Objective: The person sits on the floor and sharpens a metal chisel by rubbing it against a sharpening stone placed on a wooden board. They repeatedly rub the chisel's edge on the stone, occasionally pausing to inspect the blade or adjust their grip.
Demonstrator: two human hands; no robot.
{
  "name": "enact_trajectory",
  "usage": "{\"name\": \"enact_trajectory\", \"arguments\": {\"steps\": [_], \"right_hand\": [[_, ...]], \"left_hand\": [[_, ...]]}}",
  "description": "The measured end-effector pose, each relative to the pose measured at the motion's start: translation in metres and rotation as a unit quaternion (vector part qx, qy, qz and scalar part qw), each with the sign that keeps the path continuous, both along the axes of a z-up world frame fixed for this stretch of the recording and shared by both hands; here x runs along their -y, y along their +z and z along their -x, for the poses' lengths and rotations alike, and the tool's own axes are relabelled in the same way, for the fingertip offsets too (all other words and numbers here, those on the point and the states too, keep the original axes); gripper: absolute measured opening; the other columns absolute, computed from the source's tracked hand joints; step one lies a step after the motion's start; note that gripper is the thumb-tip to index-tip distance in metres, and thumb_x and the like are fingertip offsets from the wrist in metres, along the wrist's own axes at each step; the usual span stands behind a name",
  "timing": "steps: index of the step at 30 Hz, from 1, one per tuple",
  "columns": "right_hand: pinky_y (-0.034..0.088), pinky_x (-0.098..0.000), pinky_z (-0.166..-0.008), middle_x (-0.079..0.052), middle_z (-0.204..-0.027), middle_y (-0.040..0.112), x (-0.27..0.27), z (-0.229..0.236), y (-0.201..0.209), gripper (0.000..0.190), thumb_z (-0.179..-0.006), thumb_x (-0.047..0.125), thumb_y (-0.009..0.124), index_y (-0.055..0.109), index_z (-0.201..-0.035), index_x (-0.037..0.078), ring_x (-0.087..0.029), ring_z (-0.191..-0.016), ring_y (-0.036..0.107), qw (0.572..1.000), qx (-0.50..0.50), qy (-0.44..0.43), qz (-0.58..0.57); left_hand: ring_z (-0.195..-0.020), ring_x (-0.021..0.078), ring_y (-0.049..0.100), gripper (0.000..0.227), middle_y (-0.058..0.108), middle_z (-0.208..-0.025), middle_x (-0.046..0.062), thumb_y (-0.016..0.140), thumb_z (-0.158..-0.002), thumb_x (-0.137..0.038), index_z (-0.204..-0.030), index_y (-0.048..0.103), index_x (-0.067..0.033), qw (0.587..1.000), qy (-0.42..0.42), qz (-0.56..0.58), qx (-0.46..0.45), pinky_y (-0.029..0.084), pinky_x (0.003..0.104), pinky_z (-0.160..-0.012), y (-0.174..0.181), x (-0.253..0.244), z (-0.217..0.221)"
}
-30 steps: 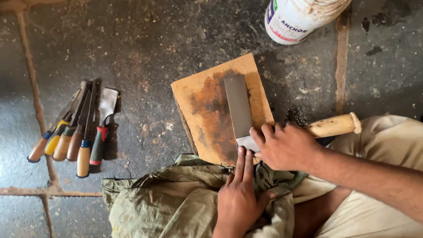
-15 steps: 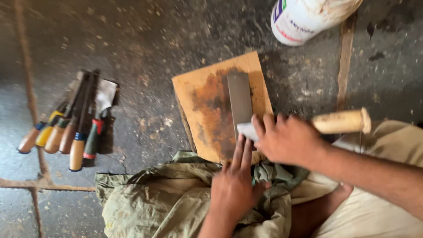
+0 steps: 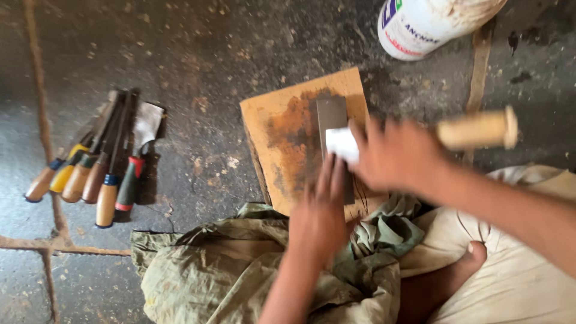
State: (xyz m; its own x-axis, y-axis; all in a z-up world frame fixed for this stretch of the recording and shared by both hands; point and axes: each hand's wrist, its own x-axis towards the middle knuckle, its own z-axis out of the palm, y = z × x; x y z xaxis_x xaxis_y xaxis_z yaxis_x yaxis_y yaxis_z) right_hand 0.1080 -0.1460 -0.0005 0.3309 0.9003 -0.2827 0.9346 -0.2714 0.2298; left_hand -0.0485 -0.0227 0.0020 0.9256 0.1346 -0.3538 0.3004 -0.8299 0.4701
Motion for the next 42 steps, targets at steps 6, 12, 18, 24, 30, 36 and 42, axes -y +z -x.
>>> {"name": "enact_trajectory", "arguments": {"steps": [6,12,18,24,30,36,42], "right_hand": [[0.052,-0.0362,-0.041,-0.020,-0.092,0.069,0.012,0.014,-0.003,0.079,-0.088,0.062,0.058,0.061,-0.134,-0.002,-0.025,-0.056,0.070,0.998,-0.062,-0.006,0.012],[0.054,-0.0396,-0.049,-0.016,-0.092,0.070,-0.037,-0.074,0.001,0.070,-0.095,0.062,0.055,0.062,-0.137,0.008,-0.027,-0.060,0.070,0.993,-0.007,-0.119,0.016],[0.051,-0.0349,-0.036,-0.021,-0.089,0.071,0.026,0.029,0.002,0.080,-0.090,0.061,0.052,0.064,-0.131,-0.006,-0.025,-0.055,0.066,0.996,-0.042,0.069,-0.025],[0.053,-0.0381,-0.045,-0.020,-0.093,0.071,-0.001,-0.009,-0.007,0.075,-0.088,0.061,0.054,0.061,-0.132,0.001,-0.025,-0.054,0.068,0.997,-0.031,-0.062,-0.026],[0.057,-0.0411,-0.057,-0.018,-0.102,0.069,-0.023,-0.044,0.001,0.070,-0.090,0.061,0.056,0.061,-0.132,0.004,-0.030,-0.070,0.071,0.987,-0.054,-0.146,0.036],[0.055,-0.0367,-0.038,-0.030,-0.102,0.070,0.027,0.027,-0.003,0.079,-0.102,0.060,0.048,0.054,-0.138,-0.010,-0.029,-0.058,0.070,0.996,-0.054,0.057,0.035],[0.058,-0.0423,-0.057,-0.019,-0.108,0.068,-0.022,-0.050,0.001,0.071,-0.093,0.062,0.053,0.059,-0.137,0.006,-0.029,-0.072,0.073,0.980,-0.072,-0.161,0.087]], "left_hand": [[-0.113,0.0405,0.068,0.124,0.029,-0.164,0.018,0.079,-0.063,-0.061,-0.157,0.027,0.0004,0.983,0.034,-0.009,0.180,0.057,0.042,-0.088,-0.008,0.018,0.022],[-0.100,0.0341,0.073,0.117,0.030,-0.167,0.007,0.079,-0.070,-0.063,-0.158,0.026,-0.0054,0.998,0.016,0.017,0.053,0.059,0.041,-0.076,-0.008,-0.035,-0.086],[-0.124,0.0434,0.061,0.122,0.024,-0.171,0.011,0.088,-0.065,-0.054,-0.159,0.025,-0.0073,0.993,-0.032,0.031,-0.108,0.058,0.047,-0.080,0.021,0.021,0.023],[-0.106,0.0376,0.069,0.118,0.027,-0.168,0.012,0.075,-0.077,-0.070,-0.160,0.024,-0.0036,1.000,-0.001,0.003,-0.022,0.060,0.041,-0.075,-0.010,0.005,-0.014],[-0.120,0.0399,0.062,0.124,0.022,-0.166,0.011,0.075,-0.071,-0.075,-0.157,0.020,-0.0046,0.999,-0.009,-0.019,0.027,0.060,0.038,-0.073,-0.015,-0.014,-0.055],[-0.120,0.0373,0.063,0.119,0.012,-0.175,0.013,0.082,-0.074,-0.050,-0.163,0.017,-0.0064,0.981,-0.033,0.087,-0.168,0.060,0.039,-0.079,0.016,0.017,0.030],[-0.105,0.0419,0.068,0.122,0.022,-0.169,0.005,0.074,-0.073,-0.070,-0.160,0.020,-0.0051,0.999,-0.019,-0.030,-0.014,0.060,0.039,-0.064,-0.024,-0.010,-0.053]]}}
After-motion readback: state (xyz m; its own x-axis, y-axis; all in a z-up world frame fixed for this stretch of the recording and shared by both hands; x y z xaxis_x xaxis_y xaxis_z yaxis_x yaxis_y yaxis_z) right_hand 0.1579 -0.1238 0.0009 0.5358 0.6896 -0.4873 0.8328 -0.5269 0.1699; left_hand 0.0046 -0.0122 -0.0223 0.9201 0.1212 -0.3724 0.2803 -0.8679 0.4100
